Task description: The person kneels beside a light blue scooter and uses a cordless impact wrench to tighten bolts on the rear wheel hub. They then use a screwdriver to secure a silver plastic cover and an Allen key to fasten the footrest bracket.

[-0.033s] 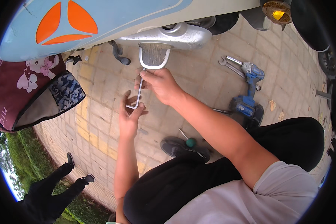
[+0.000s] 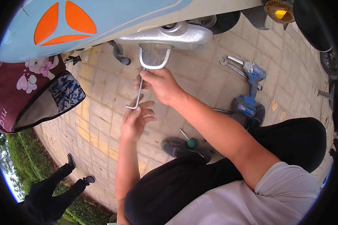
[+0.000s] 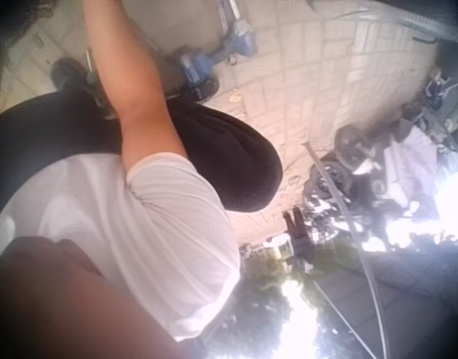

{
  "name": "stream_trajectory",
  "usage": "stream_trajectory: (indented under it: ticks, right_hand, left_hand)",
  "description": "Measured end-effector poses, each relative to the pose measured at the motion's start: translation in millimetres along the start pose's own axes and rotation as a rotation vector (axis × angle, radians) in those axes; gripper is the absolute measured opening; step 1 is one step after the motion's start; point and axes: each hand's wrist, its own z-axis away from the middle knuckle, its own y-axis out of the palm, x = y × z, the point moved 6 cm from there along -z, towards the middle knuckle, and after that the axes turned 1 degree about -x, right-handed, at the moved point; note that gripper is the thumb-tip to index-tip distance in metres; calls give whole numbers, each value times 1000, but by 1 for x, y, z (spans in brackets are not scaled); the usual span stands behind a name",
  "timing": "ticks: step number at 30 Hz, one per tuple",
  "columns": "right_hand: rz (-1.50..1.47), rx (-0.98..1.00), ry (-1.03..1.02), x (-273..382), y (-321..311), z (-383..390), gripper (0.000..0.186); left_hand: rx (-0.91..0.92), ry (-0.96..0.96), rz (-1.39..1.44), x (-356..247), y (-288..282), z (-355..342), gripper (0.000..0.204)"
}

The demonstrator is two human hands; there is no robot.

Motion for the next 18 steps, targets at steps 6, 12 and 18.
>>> stream_trajectory:
  ticks: [6, 12, 18]
  right_hand:
    - [-141, 46, 32, -6, -3, 1, 19]
    - [-190, 60, 80, -4, -1, 1, 22]
    - [-98, -71, 89, -8, -4, 13, 22]
  left_hand:
    - [428, -166, 713, 26, 18, 14, 58]
    - [187, 47, 303, 17, 15, 5, 31]
    - [-153, 332, -856, -2, 1, 5, 28]
